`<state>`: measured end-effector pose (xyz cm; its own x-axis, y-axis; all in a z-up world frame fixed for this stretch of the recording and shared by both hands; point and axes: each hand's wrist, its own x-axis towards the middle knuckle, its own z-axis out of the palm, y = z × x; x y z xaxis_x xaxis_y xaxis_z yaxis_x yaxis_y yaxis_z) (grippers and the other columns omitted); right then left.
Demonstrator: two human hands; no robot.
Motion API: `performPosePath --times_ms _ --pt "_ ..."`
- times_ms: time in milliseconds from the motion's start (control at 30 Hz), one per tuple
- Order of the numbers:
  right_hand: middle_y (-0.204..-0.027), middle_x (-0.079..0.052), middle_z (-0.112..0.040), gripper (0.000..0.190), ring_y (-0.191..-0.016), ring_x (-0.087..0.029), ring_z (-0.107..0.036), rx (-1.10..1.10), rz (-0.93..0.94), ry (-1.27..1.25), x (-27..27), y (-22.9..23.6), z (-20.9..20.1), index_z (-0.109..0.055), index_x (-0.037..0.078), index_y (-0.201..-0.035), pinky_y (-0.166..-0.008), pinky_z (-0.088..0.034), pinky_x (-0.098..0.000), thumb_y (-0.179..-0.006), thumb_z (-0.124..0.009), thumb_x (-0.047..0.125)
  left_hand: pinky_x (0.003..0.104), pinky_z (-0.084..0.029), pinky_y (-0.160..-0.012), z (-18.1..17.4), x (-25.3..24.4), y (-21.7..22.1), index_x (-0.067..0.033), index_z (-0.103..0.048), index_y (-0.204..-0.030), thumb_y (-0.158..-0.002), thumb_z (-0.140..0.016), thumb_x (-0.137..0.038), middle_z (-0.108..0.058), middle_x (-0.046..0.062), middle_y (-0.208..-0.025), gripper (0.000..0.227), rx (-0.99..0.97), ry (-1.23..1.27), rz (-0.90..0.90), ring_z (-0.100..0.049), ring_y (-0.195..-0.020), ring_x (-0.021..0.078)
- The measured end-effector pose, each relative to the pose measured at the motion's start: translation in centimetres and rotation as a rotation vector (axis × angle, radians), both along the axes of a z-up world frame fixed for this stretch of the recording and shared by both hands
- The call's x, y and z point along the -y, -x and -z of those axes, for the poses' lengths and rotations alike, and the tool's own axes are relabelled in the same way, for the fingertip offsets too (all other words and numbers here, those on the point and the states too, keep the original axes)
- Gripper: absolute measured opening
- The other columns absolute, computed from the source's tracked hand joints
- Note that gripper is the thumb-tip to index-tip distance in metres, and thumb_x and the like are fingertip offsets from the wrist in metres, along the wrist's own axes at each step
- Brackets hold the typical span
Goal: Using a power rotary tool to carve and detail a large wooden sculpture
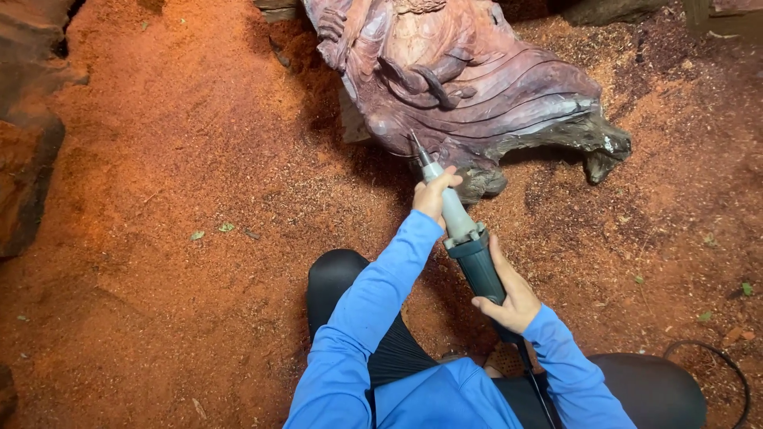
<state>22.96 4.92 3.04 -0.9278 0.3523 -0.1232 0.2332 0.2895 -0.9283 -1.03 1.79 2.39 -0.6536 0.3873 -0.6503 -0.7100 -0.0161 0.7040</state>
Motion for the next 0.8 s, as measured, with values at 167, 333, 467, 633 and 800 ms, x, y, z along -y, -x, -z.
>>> performPosePath --times_ms 167,333,467,633,800 --pt "-0.153 -0.019 -0.046 0.119 -0.127 -0.043 -0.057 0.017 -0.013 -0.060 -0.3 1.1 -0.6 -0.015 0.024 -0.166 -0.093 -0.051 -0.0578 -0.069 -0.084 0.021 0.046 -0.061 -0.074 3.7 -0.1 1.7 0.0083 -0.054 -0.117 -0.064 -0.084 -0.017 -0.072 0.021 -0.110 0.065 0.041 -0.056 -0.030 -0.070 -0.107 0.0322" --pt "-0.148 -0.020 -0.052 0.118 -0.119 -0.045 -0.062 0.066 0.007 -0.058 0.0 1.5 -1.7 -0.017 0.027 -0.166 -0.085 -0.054 -0.0573 -0.068 -0.082 0.017 0.043 -0.059 -0.074 3.1 -0.1 1.6 0.0125 -0.054 -0.121 -0.067 -0.082 -0.013 -0.071 0.021 -0.120 0.066 0.072 -0.110 -0.021 -0.067 -0.115 0.0342" --pt "-0.138 -0.024 -0.058 0.119 -0.109 -0.048 -0.067 0.115 0.024 -0.058 0.3 0.8 -1.1 -0.016 0.029 -0.166 -0.076 -0.056 -0.0588 -0.067 -0.082 0.020 0.044 -0.056 -0.079 0.9 0.0 0.8 0.0068 -0.053 -0.119 -0.062 -0.083 -0.018 -0.067 0.020 -0.111 0.070 0.042 0.009 -0.010 -0.065 -0.108 0.0292" --pt "-0.130 -0.025 -0.063 0.119 -0.103 -0.047 -0.069 0.131 0.045 -0.068 0.2 1.2 -1.8 -0.018 0.029 -0.166 -0.073 -0.058 -0.0572 -0.066 -0.083 0.019 0.042 -0.055 -0.077 0.0 0.0 0.7 0.0043 -0.055 -0.115 -0.059 -0.083 -0.018 -0.064 0.018 -0.102 0.066 0.040 0.038 -0.023 -0.064 -0.100 0.0278" --pt "-0.130 -0.026 -0.063 0.117 -0.103 -0.049 -0.069 0.158 0.055 -0.068 0.5 1.2 -2.3 -0.022 0.031 -0.165 -0.072 -0.057 -0.0584 -0.065 -0.083 0.021 0.040 -0.054 -0.079 -0.5 -0.2 0.4 0.0031 -0.054 -0.116 -0.058 -0.083 -0.019 -0.059 0.017 -0.104 0.068 0.050 0.075 -0.004 -0.059 -0.099 0.0261"
